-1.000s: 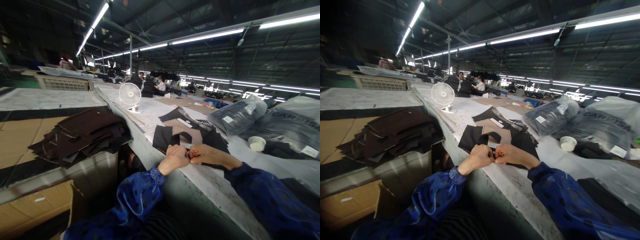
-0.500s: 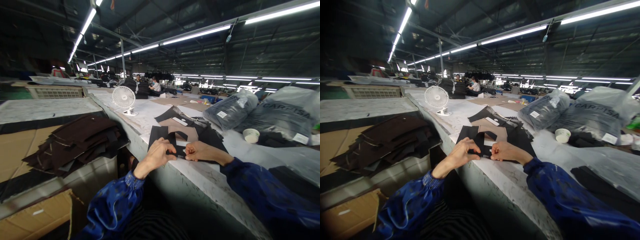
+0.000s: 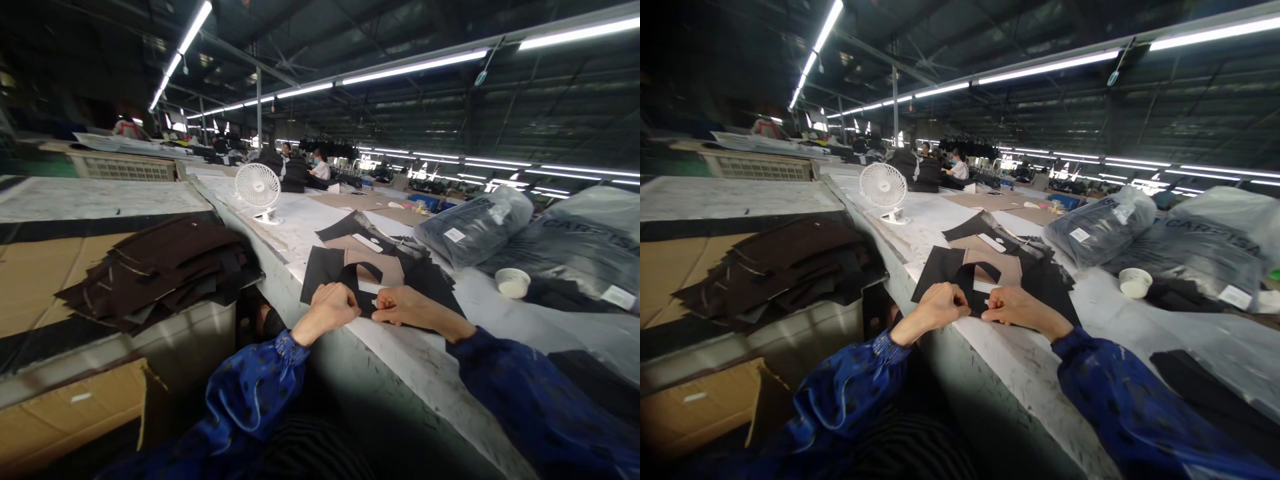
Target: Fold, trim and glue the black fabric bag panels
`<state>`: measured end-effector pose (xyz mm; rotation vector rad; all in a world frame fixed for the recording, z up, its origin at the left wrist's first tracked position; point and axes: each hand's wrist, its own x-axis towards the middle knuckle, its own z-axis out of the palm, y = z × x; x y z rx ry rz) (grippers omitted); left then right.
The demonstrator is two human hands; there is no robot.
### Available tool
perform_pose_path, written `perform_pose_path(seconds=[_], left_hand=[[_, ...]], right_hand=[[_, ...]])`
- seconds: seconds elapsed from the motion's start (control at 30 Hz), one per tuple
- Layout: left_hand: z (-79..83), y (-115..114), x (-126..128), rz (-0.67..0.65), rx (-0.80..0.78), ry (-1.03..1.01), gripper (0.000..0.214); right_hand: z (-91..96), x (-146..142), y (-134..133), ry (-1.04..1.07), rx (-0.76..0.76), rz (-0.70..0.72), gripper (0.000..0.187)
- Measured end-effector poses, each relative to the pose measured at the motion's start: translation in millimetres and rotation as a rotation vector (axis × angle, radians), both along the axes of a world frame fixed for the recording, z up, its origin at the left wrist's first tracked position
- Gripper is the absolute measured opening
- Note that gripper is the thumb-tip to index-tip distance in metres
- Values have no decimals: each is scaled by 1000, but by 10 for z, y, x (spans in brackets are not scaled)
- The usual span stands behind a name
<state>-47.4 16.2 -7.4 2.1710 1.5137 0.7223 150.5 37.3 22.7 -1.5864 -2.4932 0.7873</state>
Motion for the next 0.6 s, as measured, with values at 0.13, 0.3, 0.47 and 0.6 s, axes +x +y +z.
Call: perform_pose_path(seconds=[0.13, 0.3, 0.47, 0.6], left_hand=[[24, 12, 29, 15, -23, 20, 17], [17, 14, 34, 35, -17, 47, 17], [-13, 34, 82, 19, 0, 45, 14], [-3, 12, 167, -5, 8, 11, 11]], right_hand=[[45, -86, -17, -88, 61, 4, 37], [67, -185, -20, -205, 156, 24, 44], [74, -218, -13, -297, 293, -21, 34], [84, -212, -2, -310, 333, -37, 25]])
